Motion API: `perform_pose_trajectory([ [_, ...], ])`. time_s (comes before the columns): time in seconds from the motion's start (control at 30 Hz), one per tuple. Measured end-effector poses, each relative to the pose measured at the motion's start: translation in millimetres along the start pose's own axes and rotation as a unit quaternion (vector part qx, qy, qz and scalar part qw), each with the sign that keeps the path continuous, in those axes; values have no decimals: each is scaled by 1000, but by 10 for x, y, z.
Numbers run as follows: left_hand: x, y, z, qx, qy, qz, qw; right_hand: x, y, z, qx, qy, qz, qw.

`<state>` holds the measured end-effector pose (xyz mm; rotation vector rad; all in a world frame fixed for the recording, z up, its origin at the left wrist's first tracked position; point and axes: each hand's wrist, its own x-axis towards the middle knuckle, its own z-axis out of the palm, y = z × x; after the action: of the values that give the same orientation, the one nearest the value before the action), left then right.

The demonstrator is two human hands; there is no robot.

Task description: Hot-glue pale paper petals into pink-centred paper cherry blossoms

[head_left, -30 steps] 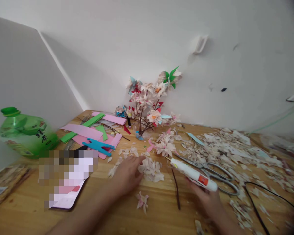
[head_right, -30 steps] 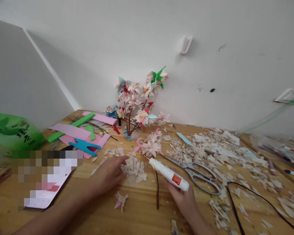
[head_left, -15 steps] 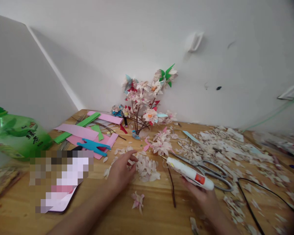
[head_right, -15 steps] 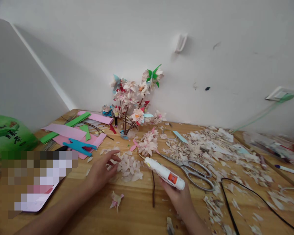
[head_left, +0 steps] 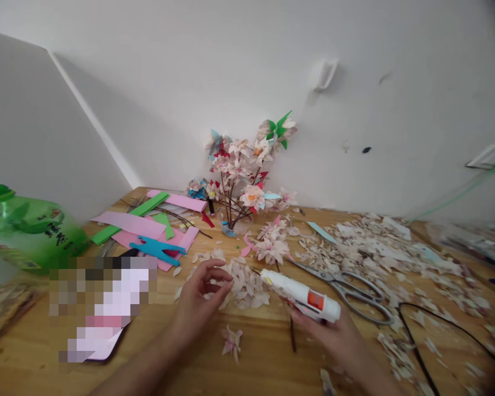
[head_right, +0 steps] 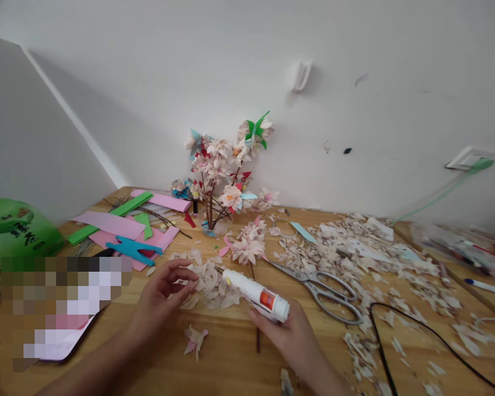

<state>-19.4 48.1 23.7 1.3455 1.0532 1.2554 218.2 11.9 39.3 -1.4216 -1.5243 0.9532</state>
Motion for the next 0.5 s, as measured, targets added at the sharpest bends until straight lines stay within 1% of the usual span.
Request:
perform_pose_trajectory([
  [0.17,63,-22,5,-139,21,-58,988,-65,83,88,-31,21,-30,999],
  [0.3,75,-16,5,-197,30,-109,974,-114,31,132,-45,4,-37,998],
  [0.4,54,12,19,-234,44,-144,961,-124,17,132,-69,-16,-64,995],
  [0.43,44,25,26,-242,52,-154,957,-125,29,131,-79,-14,-73,994],
  [0.5,24,54,39,-253,65,-170,950,-130,75,133,-90,22,-86,992],
])
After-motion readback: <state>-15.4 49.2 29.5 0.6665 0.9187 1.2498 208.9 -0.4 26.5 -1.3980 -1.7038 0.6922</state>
